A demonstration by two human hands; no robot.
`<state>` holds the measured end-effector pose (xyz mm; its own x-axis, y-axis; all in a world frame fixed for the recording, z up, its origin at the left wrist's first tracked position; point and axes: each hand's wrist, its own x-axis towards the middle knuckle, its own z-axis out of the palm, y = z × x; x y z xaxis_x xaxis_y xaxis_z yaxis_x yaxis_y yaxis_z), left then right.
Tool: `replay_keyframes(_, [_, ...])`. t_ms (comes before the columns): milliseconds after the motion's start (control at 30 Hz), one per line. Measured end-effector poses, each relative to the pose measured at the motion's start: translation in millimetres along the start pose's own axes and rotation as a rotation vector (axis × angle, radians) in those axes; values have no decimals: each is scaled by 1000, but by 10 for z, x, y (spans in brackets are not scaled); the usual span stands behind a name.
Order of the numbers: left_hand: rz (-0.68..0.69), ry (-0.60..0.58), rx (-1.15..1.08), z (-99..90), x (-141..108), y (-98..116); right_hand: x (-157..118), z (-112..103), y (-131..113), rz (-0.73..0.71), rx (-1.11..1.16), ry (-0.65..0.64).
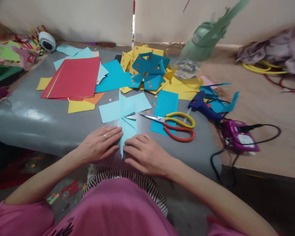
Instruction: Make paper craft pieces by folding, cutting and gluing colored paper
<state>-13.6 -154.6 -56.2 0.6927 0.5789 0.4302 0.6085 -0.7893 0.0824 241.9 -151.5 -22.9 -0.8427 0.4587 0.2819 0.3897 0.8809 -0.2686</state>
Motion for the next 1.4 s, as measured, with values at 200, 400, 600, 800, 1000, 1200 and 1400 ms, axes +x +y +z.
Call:
replay_keyframes(200, [35,-28,-11,5,68,8,-105,14,112,123,-135,10])
replay_keyframes(400, [158,117,-26,22,-28,44,-187,133,12,91,-242,67])
replay_keyframes(600, [176,173,55,-2,-67,145,-111,195,-22,100,-273,129])
replay_keyframes(800, [-51,228,-114,8,-34,281,-107,159,17,102,-205,139])
replay_keyframes(1000, [-255,244,-193,-20,11,335,-116,112,82,164,-148,205])
replay_keyframes(1200, [-369,253,-69,-15,116,328,-5,107,133,199,-129,206])
replay_keyframes(1400, [-523,162,24,43,252,295,60,101,154,220,-98,203])
